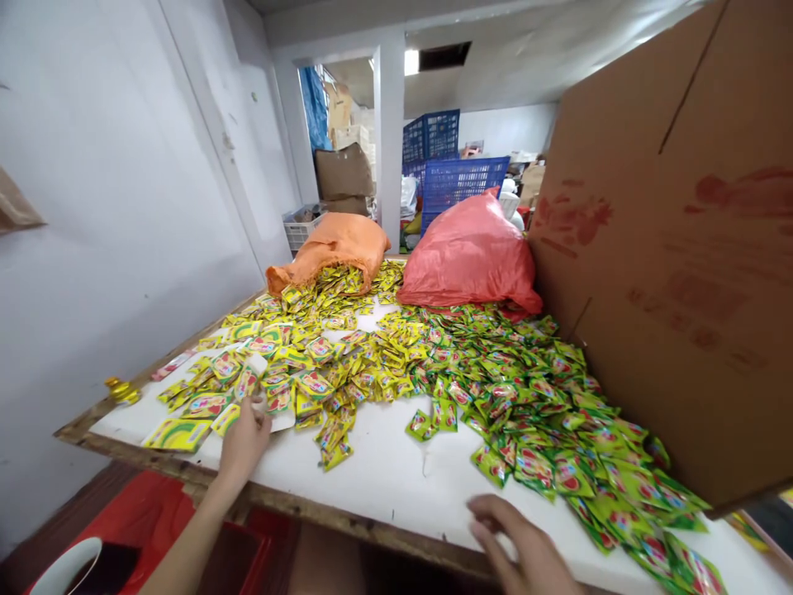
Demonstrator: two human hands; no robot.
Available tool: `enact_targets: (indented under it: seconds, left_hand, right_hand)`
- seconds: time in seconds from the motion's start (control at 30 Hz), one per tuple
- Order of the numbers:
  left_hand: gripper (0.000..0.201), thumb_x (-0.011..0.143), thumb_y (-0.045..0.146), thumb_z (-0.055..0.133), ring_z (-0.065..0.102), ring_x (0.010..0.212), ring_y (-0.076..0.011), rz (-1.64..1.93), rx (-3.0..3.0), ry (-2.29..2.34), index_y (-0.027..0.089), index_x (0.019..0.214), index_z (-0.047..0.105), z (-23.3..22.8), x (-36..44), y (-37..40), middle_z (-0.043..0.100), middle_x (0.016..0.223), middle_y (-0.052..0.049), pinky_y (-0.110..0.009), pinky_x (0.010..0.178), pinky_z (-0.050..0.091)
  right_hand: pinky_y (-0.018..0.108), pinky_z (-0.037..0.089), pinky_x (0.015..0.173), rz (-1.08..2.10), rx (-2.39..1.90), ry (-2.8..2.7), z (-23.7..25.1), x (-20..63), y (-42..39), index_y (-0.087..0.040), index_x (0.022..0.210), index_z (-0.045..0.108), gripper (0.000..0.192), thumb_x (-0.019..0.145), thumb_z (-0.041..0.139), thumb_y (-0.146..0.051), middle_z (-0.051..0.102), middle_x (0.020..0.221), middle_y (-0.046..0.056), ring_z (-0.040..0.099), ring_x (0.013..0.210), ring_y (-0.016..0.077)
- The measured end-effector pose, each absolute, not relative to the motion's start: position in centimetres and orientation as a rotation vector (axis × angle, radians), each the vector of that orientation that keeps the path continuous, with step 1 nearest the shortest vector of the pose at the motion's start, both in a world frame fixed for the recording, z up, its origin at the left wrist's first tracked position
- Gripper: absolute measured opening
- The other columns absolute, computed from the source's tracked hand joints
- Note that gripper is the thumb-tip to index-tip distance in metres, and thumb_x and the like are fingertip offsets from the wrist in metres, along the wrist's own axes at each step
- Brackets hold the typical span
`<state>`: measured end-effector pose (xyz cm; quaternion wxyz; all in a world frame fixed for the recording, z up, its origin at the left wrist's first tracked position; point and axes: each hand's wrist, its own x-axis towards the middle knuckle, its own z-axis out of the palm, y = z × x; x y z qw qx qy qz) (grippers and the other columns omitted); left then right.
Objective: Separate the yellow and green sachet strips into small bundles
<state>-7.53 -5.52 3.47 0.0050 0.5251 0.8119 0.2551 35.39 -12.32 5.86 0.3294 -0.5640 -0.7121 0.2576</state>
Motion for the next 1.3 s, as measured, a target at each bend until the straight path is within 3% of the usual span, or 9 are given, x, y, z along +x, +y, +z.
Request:
enact_targets:
  seconds: [0.13, 0.37, 0.47, 0.53, 0.63, 0.8, 0.97, 1.1, 1.3]
  left_hand:
    - [0.025, 0.079, 0.028, 0.043, 0.06, 0.07, -0.0208, 1.064, 1.708, 2.515, 0.02, 0.102, 0.044, 7.0, -8.1, -7.5, 0.061, 0.076, -0.002, -0.027, 0.06, 0.041]
    - [0.019, 0.079, 0.033, 0.047, 0.057, 0.07, -0.017, 0.888, 1.92, 1.648, 0.023, 0.095, 0.051, 11.7, -3.5, -12.8, 0.06, 0.073, -0.001, -0.025, 0.066, 0.044]
    - [0.022, 0.077, 0.036, 0.053, 0.057, 0.07, -0.0173, 0.997, 1.703, 1.431, 0.022, 0.093, 0.055, 11.4, -1.3, -13.2, 0.062, 0.073, -0.002, -0.026, 0.068, 0.044]
    - [0.042, 0.071, 0.044, 0.058, 0.06, 0.078, -0.0204, 1.24, 1.461, 1.296, 0.021, 0.105, 0.053, 10.3, -0.5, -12.8, 0.065, 0.082, -0.006, -0.029, 0.073, 0.046]
    - [0.077, 0.052, 0.055, 0.069, 0.059, 0.093, -0.027, 1.55, 1.114, 1.155, 0.02, 0.117, 0.048, 7.9, 0.8, -11.8, 0.065, 0.099, -0.011, -0.034, 0.078, 0.047]
    - [0.047, 0.061, 0.037, 0.071, 0.064, 0.082, -0.0241, 1.641, 0.869, 1.331, 0.015, 0.101, 0.059, 5.0, 2.1, -10.6, 0.069, 0.086, -0.007, -0.031, 0.075, 0.049]
    - [0.053, 0.06, 0.033, 0.073, 0.065, 0.072, -0.0211, 1.729, 0.75, 1.288, 0.017, 0.106, 0.055, 4.6, 2.0, -10.4, 0.069, 0.081, -0.003, -0.028, 0.063, 0.052]
    - [0.043, 0.056, 0.036, 0.074, 0.065, 0.067, -0.0208, 1.689, 0.703, 1.351, 0.013, 0.09, 0.061, 4.2, 2.0, -10.8, 0.069, 0.077, -0.005, -0.027, 0.057, 0.051]
    - [0.048, 0.052, 0.036, 0.076, 0.065, 0.072, -0.0226, 1.634, 0.636, 1.362, 0.013, 0.092, 0.063, 4.0, 1.6, -11.0, 0.069, 0.084, -0.007, -0.027, 0.054, 0.052]
  right_hand:
    - [0.028, 0.046, 0.074, 0.974, -1.295, -1.774, 7.0, 27.5, -10.5, -0.021, 0.087, 0.061, 0.025, 0.081, 0.049, -0.041, 0.066, 0.082, 0.006, 0.059, 0.079, 0.0197]
    - [0.022, 0.042, 0.048, 1.661, -1.08, -1.236, 4.4, 18.9, -8.1, -0.016, 0.108, 0.051, 0.053, 0.069, 0.062, -0.049, 0.064, 0.079, 0.005, 0.059, 0.059, 0.015]
    - [0.024, 0.044, 0.054, 1.934, -0.908, -1.021, 3.9, 17.7, -8.0, -0.013, 0.095, 0.057, 0.045, 0.062, 0.071, -0.042, 0.065, 0.072, 0.003, 0.06, 0.061, 0.0145]
    - [0.025, 0.045, 0.057, 1.995, -0.819, -0.834, 3.8, 16.9, -8.4, -0.014, 0.085, 0.057, 0.038, 0.061, 0.072, -0.04, 0.065, 0.075, 0.004, 0.061, 0.064, 0.0149]
    - [0.026, 0.044, 0.057, 1.924, -0.772, -0.652, 3.4, 15.1, -9.2, -0.018, 0.079, 0.053, 0.036, 0.063, 0.07, -0.045, 0.064, 0.073, 0.003, 0.061, 0.064, 0.016]
    - [0.028, 0.042, 0.061, 1.448, -1.074, -1.196, 2.3, 12.7, -7.4, -0.018, 0.067, 0.053, 0.029, 0.073, 0.057, -0.046, 0.059, 0.066, 0.002, 0.056, 0.064, 0.0172]
    - [0.037, 0.035, 0.08, 0.583, -1.502, -1.78, 2.4, 11.6, -3.7, -0.015, 0.092, 0.058, 0.021, 0.072, 0.055, -0.02, 0.059, 0.096, 0.012, 0.049, 0.093, 0.0263]
    - [0.036, 0.035, 0.077, 0.579, -1.55, -1.975, 2.6, 11.1, -3.4, -0.015, 0.086, 0.06, 0.02, 0.065, 0.058, -0.014, 0.062, 0.089, 0.011, 0.053, 0.088, 0.0266]
    - [0.027, 0.034, 0.074, 0.593, -1.593, -1.919, 3.9, 18.7, -1.5, -0.02, 0.078, 0.06, 0.015, 0.08, 0.045, -0.023, 0.065, 0.078, 0.001, 0.056, 0.079, 0.0171]
